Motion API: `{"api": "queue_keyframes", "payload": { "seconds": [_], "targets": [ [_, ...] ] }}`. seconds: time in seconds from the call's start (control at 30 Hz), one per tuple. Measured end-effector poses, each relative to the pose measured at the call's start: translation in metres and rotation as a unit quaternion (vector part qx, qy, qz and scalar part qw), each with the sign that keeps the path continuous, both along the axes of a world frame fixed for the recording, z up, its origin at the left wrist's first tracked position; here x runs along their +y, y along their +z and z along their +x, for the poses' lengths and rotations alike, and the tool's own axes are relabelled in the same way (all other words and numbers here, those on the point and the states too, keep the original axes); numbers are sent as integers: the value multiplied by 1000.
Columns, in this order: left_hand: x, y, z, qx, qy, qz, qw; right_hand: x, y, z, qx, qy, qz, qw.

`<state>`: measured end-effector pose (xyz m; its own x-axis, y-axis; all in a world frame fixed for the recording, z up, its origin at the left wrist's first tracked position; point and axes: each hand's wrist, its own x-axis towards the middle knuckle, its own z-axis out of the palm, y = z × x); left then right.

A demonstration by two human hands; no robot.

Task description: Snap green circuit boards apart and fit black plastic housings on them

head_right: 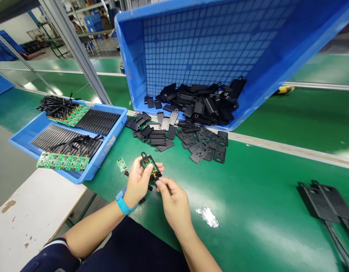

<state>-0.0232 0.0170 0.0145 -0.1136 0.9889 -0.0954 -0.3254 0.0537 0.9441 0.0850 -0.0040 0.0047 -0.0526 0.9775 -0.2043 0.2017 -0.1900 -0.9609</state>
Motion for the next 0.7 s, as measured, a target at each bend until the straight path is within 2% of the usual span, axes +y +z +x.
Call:
{"api": "queue_keyframes", "payload": {
  "seconds": [0.13, 0.27, 0.4, 0.5, 0.57, 0.7],
  "targets": [
    [-2, 2, 1, -21, 14, 2, 1000, 2, 5, -2, -10, -6, 7, 1000],
    [-6, 3, 2, -6, 20, 7, 1000, 3, 2, -9, -30, -27, 27, 999],
    [-11, 6, 1, 40, 39, 11, 998, 6, -4, -12, -94, 33, 56, 993],
    [-8, 10, -6, 30, 55, -5, 998, 26, -5, 4, -141, 67, 93, 983],
    [-3, 10, -12, -3, 64, -33, 997, 49, -5, 26, -196, 45, 119, 972],
    [6, 3, -19, -47, 38, -112, 992, 97, -16, 69, -334, -92, 137, 928]
  ]
}}
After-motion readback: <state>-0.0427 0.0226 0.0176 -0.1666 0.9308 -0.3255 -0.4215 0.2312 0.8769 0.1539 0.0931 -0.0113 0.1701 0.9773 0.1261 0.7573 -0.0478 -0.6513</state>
